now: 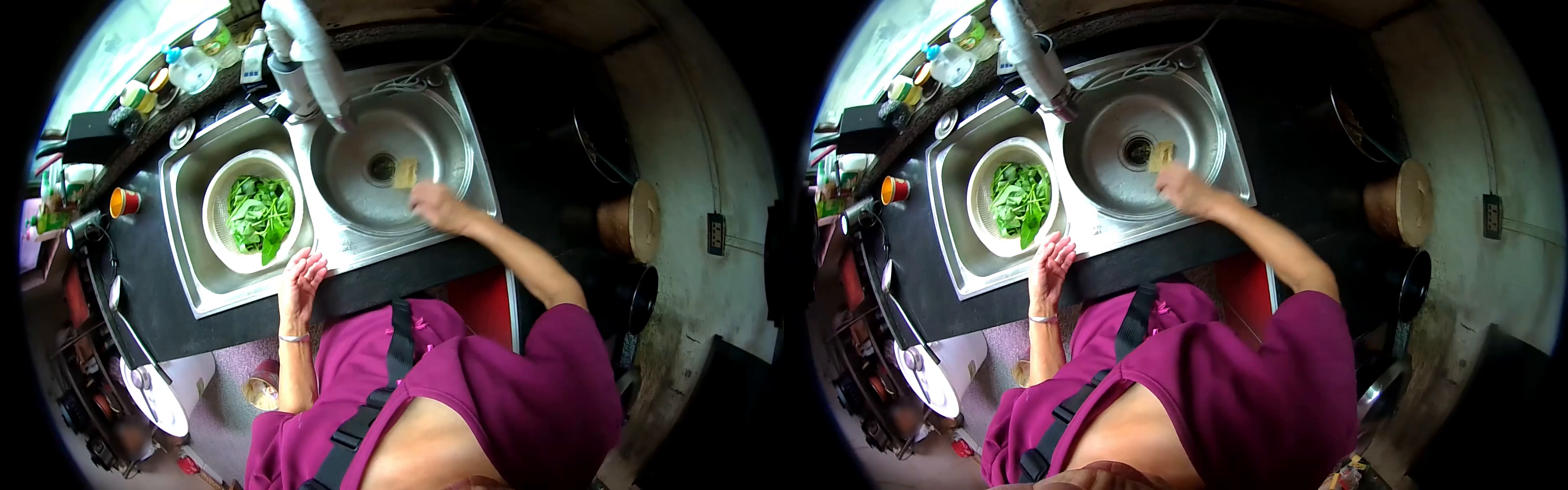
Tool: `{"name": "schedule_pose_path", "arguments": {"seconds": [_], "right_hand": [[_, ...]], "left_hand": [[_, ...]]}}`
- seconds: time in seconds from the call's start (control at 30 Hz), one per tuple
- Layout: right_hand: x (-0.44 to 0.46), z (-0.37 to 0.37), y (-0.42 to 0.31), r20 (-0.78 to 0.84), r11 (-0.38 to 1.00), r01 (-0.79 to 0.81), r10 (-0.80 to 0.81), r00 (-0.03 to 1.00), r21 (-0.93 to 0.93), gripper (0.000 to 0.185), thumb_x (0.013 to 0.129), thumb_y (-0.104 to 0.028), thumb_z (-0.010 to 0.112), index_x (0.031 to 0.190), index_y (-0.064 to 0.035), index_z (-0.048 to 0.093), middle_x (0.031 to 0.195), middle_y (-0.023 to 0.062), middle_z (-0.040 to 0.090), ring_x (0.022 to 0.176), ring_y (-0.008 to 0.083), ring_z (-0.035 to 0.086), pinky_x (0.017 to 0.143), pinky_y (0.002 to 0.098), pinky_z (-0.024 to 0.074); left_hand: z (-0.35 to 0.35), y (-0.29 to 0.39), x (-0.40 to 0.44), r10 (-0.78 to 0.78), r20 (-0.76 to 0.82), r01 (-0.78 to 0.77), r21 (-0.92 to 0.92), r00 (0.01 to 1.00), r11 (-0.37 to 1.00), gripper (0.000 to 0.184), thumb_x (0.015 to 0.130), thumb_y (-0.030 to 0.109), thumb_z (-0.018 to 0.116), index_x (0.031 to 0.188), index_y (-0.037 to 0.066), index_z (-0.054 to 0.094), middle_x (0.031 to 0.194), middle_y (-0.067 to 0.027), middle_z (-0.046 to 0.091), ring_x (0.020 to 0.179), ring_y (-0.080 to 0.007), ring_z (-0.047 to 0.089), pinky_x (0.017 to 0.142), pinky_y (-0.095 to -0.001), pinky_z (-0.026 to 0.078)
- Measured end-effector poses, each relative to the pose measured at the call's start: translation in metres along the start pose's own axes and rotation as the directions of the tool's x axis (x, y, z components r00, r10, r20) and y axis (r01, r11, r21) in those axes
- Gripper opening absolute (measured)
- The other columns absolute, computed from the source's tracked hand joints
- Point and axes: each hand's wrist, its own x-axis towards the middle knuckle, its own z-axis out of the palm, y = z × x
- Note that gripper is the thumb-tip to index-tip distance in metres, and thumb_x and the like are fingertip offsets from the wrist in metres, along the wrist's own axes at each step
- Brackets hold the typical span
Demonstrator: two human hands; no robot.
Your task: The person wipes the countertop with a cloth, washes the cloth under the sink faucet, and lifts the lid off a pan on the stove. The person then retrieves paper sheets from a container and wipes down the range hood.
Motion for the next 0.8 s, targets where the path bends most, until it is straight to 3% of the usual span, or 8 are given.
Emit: {"name": "schedule_pose_path", "arguments": {"seconds": [0.13, 0.3, 0.43, 0.53, 0.6, 0.63, 0.7, 0.8], "right_hand": [[-0.019, 0.049, -0.006, 0.030, 0.990, 0.014, -0.019, 0.999, 0.138, 0.005, 0.074, -0.008, 0.058, 0.073, -0.0074, 0.053, 0.075, 0.0041, 0.050, 0.077, 0.0188, 0.050, 0.074, 0.0355, 0.0416], [-0.042, -0.009, 0.045, 0.290, 0.993, 0.117, -0.104, 0.951, -0.029, 0.013, 0.070, -0.007, 0.063, 0.074, -0.0066, 0.051, 0.082, 0.0061, 0.051, 0.083, 0.0218, 0.050, 0.075, 0.0340, 0.0418], [-0.035, -0.068, 0.096, 0.342, 0.942, 0.223, -0.128, 0.931, -0.252, 0.016, 0.063, 0.004, 0.053, 0.075, -0.0063, 0.051, 0.085, 0.0072, 0.051, 0.086, 0.0261, 0.050, 0.074, 0.0358, 0.0436], [-0.010, -0.069, 0.119, 0.229, 0.899, 0.266, -0.193, 0.954, -0.349, 0.016, 0.063, 0.002, 0.055, 0.077, -0.0058, 0.051, 0.087, 0.0073, 0.052, 0.088, 0.0262, 0.050, 0.074, 0.0372, 0.0441], [0.014, -0.071, 0.129, 0.054, 0.906, 0.052, -0.032, 0.998, -0.420, 0.017, 0.066, 0.000, 0.056, 0.082, -0.0056, 0.054, 0.092, 0.0087, 0.052, 0.092, 0.0263, 0.049, 0.077, 0.0377, 0.0434], [0.023, -0.072, 0.131, 0.051, 0.907, 0.053, -0.035, 0.998, -0.418, 0.017, 0.066, 0.000, 0.056, 0.082, -0.0056, 0.054, 0.092, 0.0087, 0.052, 0.092, 0.0263, 0.049, 0.077, 0.0377, 0.0434], [0.035, -0.071, 0.133, -0.388, 0.838, -0.216, 0.006, 0.921, -0.501, 0.020, 0.068, 0.001, 0.056, 0.087, -0.0059, 0.056, 0.095, 0.0098, 0.051, 0.095, 0.0272, 0.047, 0.077, 0.0395, 0.0430], [0.034, -0.063, 0.135, -0.307, 0.664, -0.244, 0.024, 0.951, -0.707, 0.015, 0.074, -0.005, 0.052, 0.088, -0.0034, 0.057, 0.095, 0.0100, 0.051, 0.093, 0.0272, 0.047, 0.076, 0.0377, 0.0416]], "left_hand": [[0.016, 0.000, -0.001, -0.001, 0.025, 0.000, 0.019, 1.000, 1.000, 0.037, 0.087, 0.018, 0.051, 0.118, 0.000, 0.044, 0.108, -0.0144, 0.056, 0.095, -0.0226, 0.058, 0.084, -0.0329, 0.048], [0.020, 0.003, -0.005, 0.001, -0.014, -0.001, 0.000, 1.000, 1.000, 0.036, 0.086, 0.016, 0.052, 0.118, 0.000, 0.044, 0.107, -0.0141, 0.057, 0.094, -0.0215, 0.058, 0.082, -0.0307, 0.049], [0.012, -0.002, -0.008, 0.021, -0.059, -0.021, 0.000, 0.998, 1.000, 0.036, 0.086, 0.015, 0.052, 0.117, -0.001, 0.044, 0.106, -0.0142, 0.057, 0.093, -0.0215, 0.059, 0.081, -0.0312, 0.049], [0.009, -0.006, -0.006, 0.002, -0.046, -0.003, -0.016, 0.999, 1.000, 0.036, 0.086, 0.015, 0.052, 0.117, -0.001, 0.044, 0.105, -0.0138, 0.058, 0.092, -0.0214, 0.059, 0.081, -0.0315, 0.050], [0.014, -0.006, -0.006, -0.012, -0.034, 0.011, -0.022, 0.999, 1.000, 0.036, 0.086, 0.015, 0.052, 0.117, -0.001, 0.044, 0.104, -0.0136, 0.058, 0.091, -0.0214, 0.060, 0.080, -0.0317, 0.050], [0.017, -0.005, -0.005, -0.009, -0.037, 0.008, -0.019, 0.999, 1.000, 0.036, 0.086, 0.015, 0.052, 0.117, -0.001, 0.044, 0.104, -0.0136, 0.058, 0.091, -0.0214, 0.060, 0.080, -0.0317, 0.050], [0.020, -0.005, -0.003, -0.020, -0.018, 0.020, -0.015, 1.000, 1.000, 0.036, 0.086, 0.015, 0.052, 0.117, -0.001, 0.044, 0.103, -0.0138, 0.058, 0.090, -0.0214, 0.060, 0.081, -0.0317, 0.050], [0.023, -0.003, 0.003, -0.023, -0.020, 0.023, -0.011, 1.000, 1.000, 0.035, 0.086, 0.015, 0.052, 0.117, -0.001, 0.045, 0.103, -0.0140, 0.059, 0.090, -0.0217, 0.060, 0.081, -0.0316, 0.049]]}}
